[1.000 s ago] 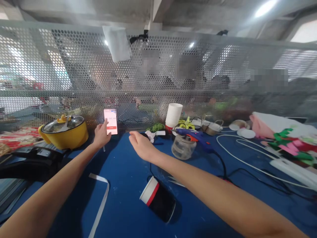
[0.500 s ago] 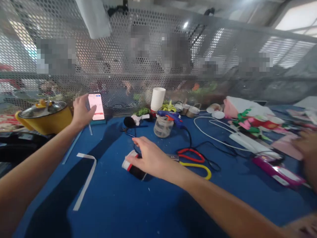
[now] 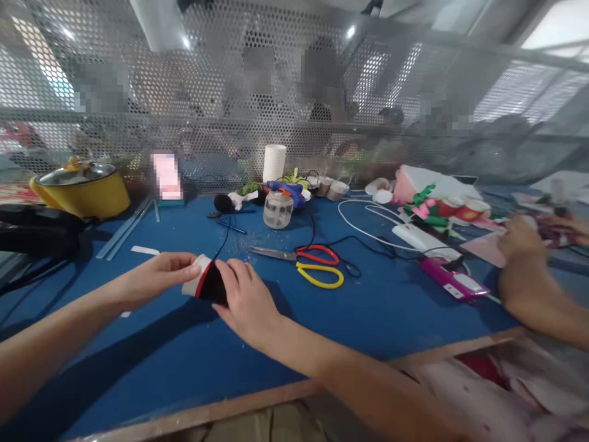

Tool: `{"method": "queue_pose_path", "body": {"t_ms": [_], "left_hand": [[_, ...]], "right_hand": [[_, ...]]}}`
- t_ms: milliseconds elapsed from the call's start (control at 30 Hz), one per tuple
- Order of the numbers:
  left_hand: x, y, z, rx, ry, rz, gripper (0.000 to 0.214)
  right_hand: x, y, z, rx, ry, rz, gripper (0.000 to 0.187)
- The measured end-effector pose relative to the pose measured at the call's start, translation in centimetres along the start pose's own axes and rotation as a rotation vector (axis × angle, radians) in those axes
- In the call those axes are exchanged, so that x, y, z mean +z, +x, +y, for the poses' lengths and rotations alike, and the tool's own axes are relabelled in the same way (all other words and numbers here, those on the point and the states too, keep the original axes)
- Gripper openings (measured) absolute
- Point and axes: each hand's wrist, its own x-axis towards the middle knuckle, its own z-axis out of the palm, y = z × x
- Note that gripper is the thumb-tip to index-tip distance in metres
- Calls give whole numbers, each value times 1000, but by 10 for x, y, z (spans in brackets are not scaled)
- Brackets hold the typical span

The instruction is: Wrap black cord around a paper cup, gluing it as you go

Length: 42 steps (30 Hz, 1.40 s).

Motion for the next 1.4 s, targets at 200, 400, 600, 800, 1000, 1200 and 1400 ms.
{"method": "queue_pose_path", "body": {"t_ms": [200, 400, 600, 800, 1000, 1200, 1400], "left_hand": [[23, -27, -6, -7, -175, -37, 18], [34, -33, -14, 10, -97, -113, 21], [39, -30, -21, -19, -163, -138, 32], [40, -27, -22, -47, -331, -207, 31], [39, -27, -22, -39, -309, -109, 30], [41, -17, -12, -87, -188, 33, 29], [40, -2, -6, -94, -172, 158, 35]], "right_hand": [[-19, 0, -1, 93, 538, -47, 51], [-14, 27, 6, 475, 1005, -318, 30], [-9, 30, 7, 543, 1121, -141, 14], [-20, 35, 15, 554, 1124, -16, 13], [-15, 33, 22, 592, 1072, -5, 15], [0, 35, 19, 528, 974, -124, 14], [-6, 41, 33, 488, 807, -94, 19]]}}
